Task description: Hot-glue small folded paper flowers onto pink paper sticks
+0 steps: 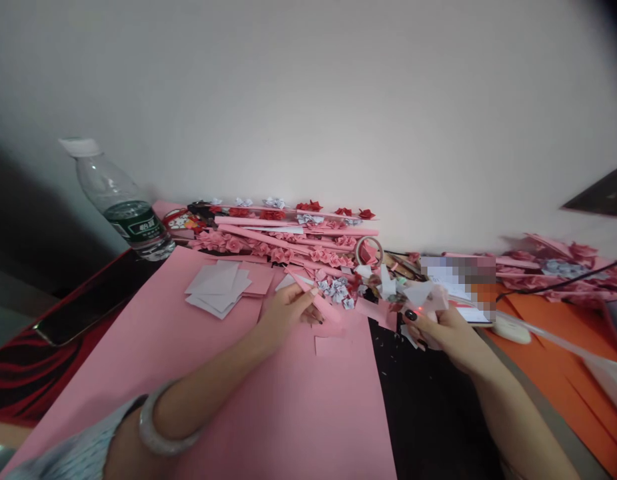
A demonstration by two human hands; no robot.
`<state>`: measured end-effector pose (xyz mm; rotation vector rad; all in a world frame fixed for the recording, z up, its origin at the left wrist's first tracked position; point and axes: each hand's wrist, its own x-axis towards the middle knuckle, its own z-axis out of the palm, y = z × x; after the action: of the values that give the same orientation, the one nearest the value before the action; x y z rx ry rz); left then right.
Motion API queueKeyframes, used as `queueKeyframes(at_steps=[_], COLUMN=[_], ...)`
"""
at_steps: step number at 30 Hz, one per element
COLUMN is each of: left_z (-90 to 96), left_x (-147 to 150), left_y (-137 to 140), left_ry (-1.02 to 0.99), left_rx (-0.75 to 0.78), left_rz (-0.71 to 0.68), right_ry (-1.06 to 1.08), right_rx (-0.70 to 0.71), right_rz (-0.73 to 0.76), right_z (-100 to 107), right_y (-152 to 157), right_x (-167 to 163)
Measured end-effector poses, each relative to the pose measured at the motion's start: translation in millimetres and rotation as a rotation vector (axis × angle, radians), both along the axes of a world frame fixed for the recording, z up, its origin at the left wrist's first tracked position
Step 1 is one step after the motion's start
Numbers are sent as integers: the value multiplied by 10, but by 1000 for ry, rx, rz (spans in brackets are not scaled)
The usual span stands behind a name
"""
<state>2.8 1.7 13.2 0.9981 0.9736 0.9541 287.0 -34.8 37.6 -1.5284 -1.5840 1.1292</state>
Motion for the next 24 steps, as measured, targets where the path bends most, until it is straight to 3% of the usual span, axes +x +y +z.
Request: queueKeyframes(at_steps=[4,7,24], left_z=[46,58,87], left_x=[-49,-57,-55], left_y=[-3,-11,-59], left_ry=[5,9,68], left_rx=[58,63,119], left_rz=[113,132,97], right_ry=[120,145,159], right_rx=[-167,-211,-157], right_rz=[94,137,239], right_z=[53,40,-80], right_y=[-69,-97,-86], right_x=[-40,-127,-328])
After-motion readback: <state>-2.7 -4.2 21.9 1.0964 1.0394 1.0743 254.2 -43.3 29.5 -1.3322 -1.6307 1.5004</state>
